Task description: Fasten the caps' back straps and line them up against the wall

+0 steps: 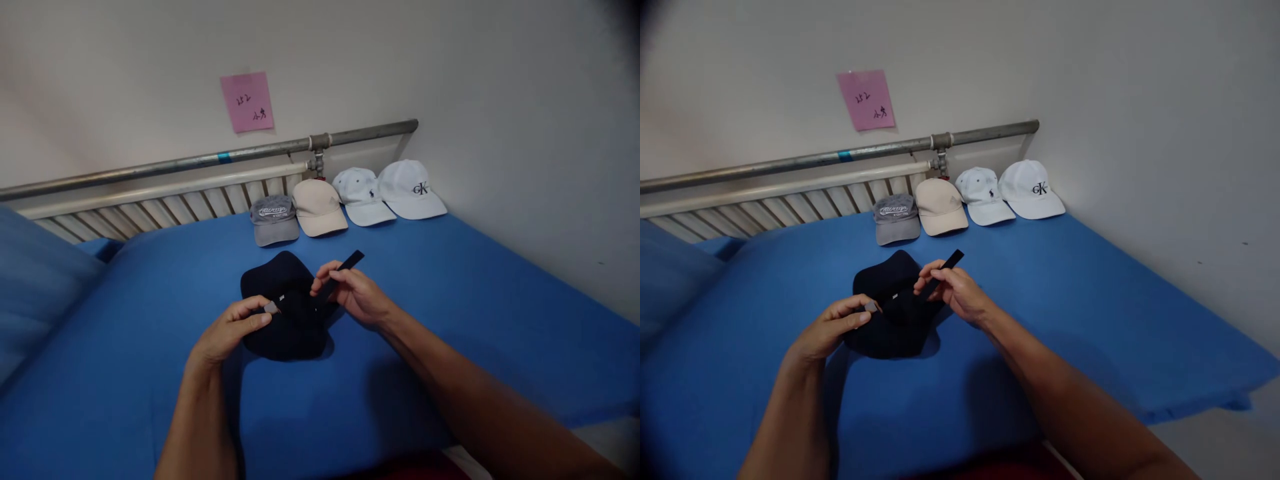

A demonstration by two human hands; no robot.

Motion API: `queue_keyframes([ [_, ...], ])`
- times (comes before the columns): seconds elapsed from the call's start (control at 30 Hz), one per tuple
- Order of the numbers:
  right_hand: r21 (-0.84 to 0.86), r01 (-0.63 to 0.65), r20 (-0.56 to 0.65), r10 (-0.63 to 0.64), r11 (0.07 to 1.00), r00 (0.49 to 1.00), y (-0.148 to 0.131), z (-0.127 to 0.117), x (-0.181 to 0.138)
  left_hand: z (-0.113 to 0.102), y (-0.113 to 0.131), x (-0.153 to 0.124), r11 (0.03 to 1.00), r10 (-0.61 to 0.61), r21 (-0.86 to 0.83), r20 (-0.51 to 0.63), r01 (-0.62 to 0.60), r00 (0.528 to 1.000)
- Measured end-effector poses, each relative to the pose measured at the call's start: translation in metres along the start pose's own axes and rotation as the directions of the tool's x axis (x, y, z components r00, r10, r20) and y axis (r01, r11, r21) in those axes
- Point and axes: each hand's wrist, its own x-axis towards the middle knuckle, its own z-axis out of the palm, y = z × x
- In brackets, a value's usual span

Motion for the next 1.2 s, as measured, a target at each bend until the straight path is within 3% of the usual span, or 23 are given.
queue_keyframes([
  [0.17,0.035,-0.004,-0.017,0.004,0.999,1.0,0.001,-0.001,0.0,0.001,0.001,0.0,1.0,-0.022,0.003,-0.006,0.022,1.0],
  [0.3,0.151,0.068,-0.055,-0.06,0.986,0.997,-0.003,-0.002,0.0,0.001,0.001,0.0,0.999,-0.035,-0.021,0.009,0.035,0.999],
  [0.47,0.249,0.114,-0.179,-0.07,0.962,0.981,-0.01,-0.009,0.003,0.001,0.002,-0.001,0.999,-0.041,-0.004,-0.007,0.041,0.999],
  [0.63,0.212,0.248,-0.288,-0.182,0.945,0.94,-0.021,-0.016,0.004,0.003,0.004,-0.001,0.998,-0.058,-0.019,-0.02,0.058,0.998],
  [0.8,0.114,0.054,-0.206,-0.03,0.992,0.978,-0.014,-0.002,0.0,0.006,0.003,0.001,0.996,-0.019,0.089,0.001,0.019,1.0],
  [1.0,-0.212,-0.201,-0.099,0.183,0.956,0.978,0.003,0.022,-0.007,0.012,0.006,0.004,0.988,-0.017,0.15,-0.075,0.028,0.997],
  [1.2,-0.254,-0.204,-0.073,0.192,0.945,0.979,0.014,0.02,-0.005,0.018,0.011,0.005,0.99,-0.05,0.13,-0.067,0.059,0.996],
])
